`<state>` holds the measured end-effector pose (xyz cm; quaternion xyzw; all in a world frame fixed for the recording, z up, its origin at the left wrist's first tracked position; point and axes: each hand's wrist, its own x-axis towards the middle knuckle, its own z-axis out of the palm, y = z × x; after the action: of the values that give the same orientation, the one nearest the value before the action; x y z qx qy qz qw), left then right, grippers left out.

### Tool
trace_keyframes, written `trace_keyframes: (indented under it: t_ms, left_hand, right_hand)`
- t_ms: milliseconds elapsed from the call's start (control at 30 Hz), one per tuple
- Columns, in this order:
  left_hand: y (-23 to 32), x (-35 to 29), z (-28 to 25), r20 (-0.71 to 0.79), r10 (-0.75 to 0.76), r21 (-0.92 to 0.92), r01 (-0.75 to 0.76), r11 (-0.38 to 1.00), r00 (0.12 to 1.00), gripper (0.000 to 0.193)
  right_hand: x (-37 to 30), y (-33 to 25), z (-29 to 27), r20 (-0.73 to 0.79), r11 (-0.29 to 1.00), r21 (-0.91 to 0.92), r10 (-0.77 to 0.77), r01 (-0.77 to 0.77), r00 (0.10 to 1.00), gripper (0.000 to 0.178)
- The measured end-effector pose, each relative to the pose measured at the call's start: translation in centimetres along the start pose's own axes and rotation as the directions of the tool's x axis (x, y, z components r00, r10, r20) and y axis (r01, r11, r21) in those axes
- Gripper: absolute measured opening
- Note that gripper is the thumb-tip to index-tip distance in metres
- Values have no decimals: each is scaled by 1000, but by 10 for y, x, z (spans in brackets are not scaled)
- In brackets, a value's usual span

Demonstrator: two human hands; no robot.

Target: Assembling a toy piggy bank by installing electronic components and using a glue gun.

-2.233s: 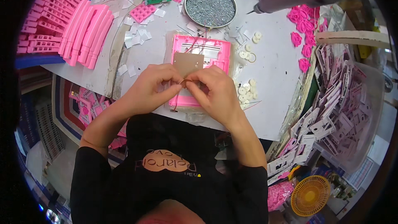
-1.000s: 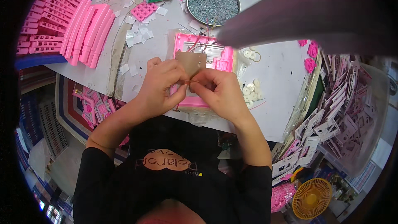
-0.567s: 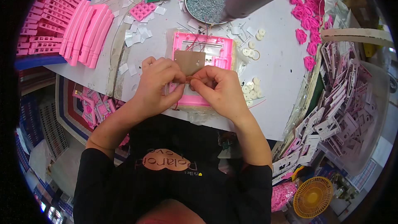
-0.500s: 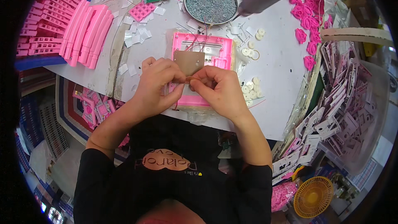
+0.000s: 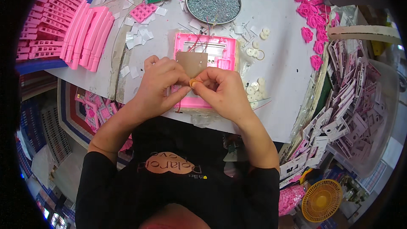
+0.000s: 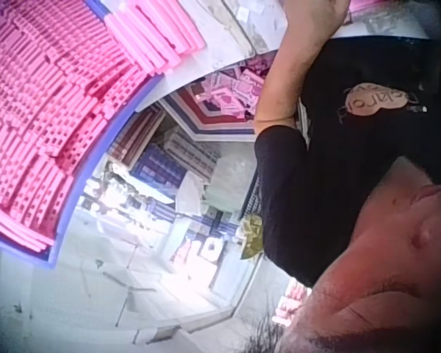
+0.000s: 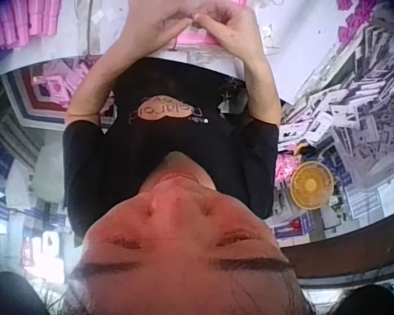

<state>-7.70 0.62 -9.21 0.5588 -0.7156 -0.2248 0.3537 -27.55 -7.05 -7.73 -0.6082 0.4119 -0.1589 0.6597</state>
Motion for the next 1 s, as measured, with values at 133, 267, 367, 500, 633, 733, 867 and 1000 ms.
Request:
trace_keyframes:
  t_ms: [133, 267, 367, 500, 633, 733, 867, 1000]
  left_hand:
    - [0, 0, 1, -3, -10, -6, 10, 1000, 1000, 17]
    - [2, 2, 0, -4, 2, -15, -2, 1000, 1000, 16]
    - [-3, 2, 2, 7, -7, -37, 7, 999, 1000, 15]
    - [-3, 3, 0, 39, -44, -68, 46, 997, 998, 14]
    - [-4, 2, 1, 15, -49, -84, 50, 995, 999, 13]
    - [1, 3, 4, -10, -88, -117, 87, 989, 996, 12]
    - [4, 2, 6, -60, -98, -59, 95, 994, 993, 15]
    - [8, 3, 4, -92, -112, -42, 108, 993, 989, 17]
  right_hand:
    - [0, 3, 0, -11, 1000, -22, -8, 8, 1000, 13]
    - [0, 3, -2, 6, 998, -55, -25, 25, 1000, 13]
    - [0, 3, -2, 9, 998, -53, -29, 29, 1000, 13]
    - [-1, 0, -2, 16, 999, -38, -14, 15, 1000, 12]
    - [0, 3, -3, 27, 999, 24, -43, 43, 999, 11]
    - [-1, 1, -1, -6, 996, -71, -57, 57, 998, 11]
    - [-2, -4, -2, -13, 995, -96, -4, 2, 1000, 11]
    - [-1, -1, -1, -29, 999, -30, -19, 18, 999, 10]
